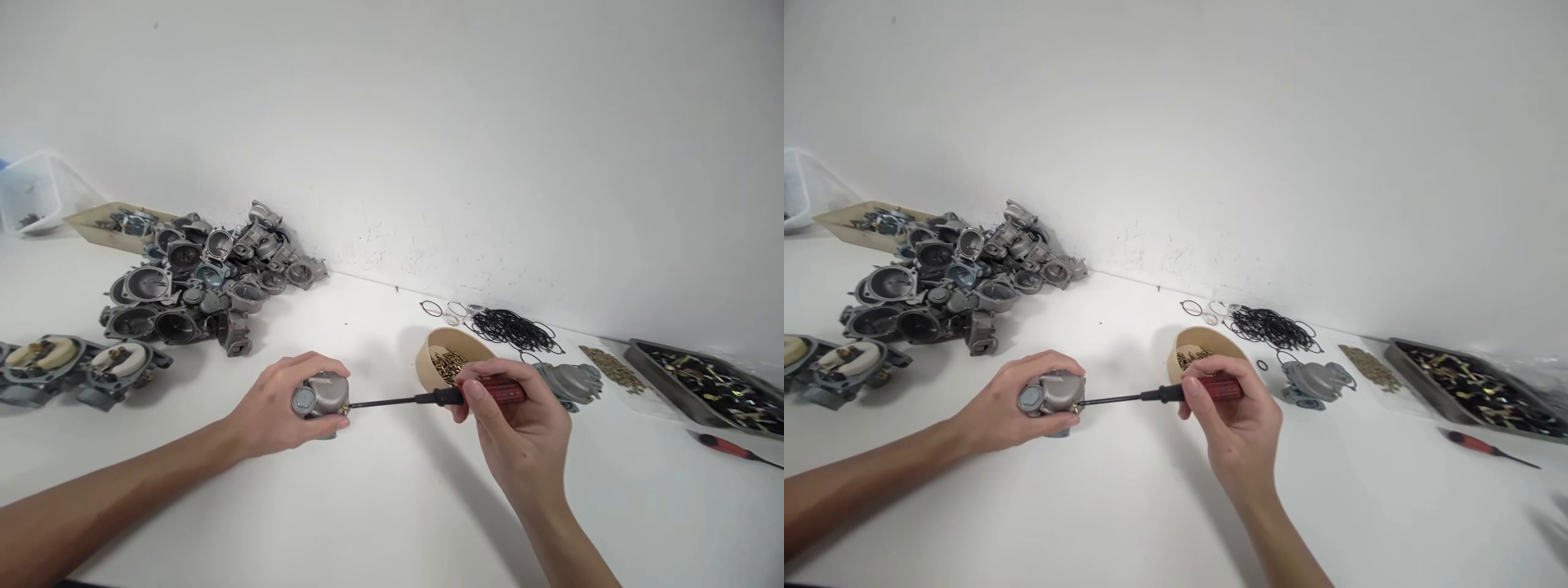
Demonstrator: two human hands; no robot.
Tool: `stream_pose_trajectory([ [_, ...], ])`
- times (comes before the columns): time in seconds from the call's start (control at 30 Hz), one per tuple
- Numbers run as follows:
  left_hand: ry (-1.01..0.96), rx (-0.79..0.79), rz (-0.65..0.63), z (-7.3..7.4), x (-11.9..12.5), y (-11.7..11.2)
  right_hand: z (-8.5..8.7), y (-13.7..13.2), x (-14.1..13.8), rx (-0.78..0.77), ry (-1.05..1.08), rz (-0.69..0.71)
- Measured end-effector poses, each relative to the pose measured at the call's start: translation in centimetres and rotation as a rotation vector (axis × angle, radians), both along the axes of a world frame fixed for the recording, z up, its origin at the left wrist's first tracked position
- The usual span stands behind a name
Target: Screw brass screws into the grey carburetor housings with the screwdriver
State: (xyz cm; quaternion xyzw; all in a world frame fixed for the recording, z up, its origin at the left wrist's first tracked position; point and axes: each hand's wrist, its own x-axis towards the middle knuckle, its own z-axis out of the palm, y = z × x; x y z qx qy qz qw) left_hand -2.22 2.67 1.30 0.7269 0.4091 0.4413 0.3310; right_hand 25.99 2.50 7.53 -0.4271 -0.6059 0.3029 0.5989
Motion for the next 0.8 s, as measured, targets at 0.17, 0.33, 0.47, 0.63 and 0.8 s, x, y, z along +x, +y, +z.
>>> stream_pose_trajectory([
  [0.17,0.012,0.009,0.060,-0.01,0.31,-0.09,-0.04,0.04,0.07,0.011,-0.002,0.004],
  [0.33,0.047,0.025,0.064,0.21,0.36,-0.10,-0.09,0.07,0.06,0.009,0.001,-0.004],
  [0.47,0.044,0.021,0.062,0.28,0.37,-0.11,-0.10,0.04,0.08,0.003,0.002,0.000],
  [0.63,0.029,-0.013,0.058,0.12,0.39,-0.20,-0.18,0.17,0.21,0.014,-0.012,0.013],
  [0.8,0.012,0.006,0.077,-0.28,0.49,-0.17,-0.16,0.27,0.26,0.008,-0.021,0.034],
])
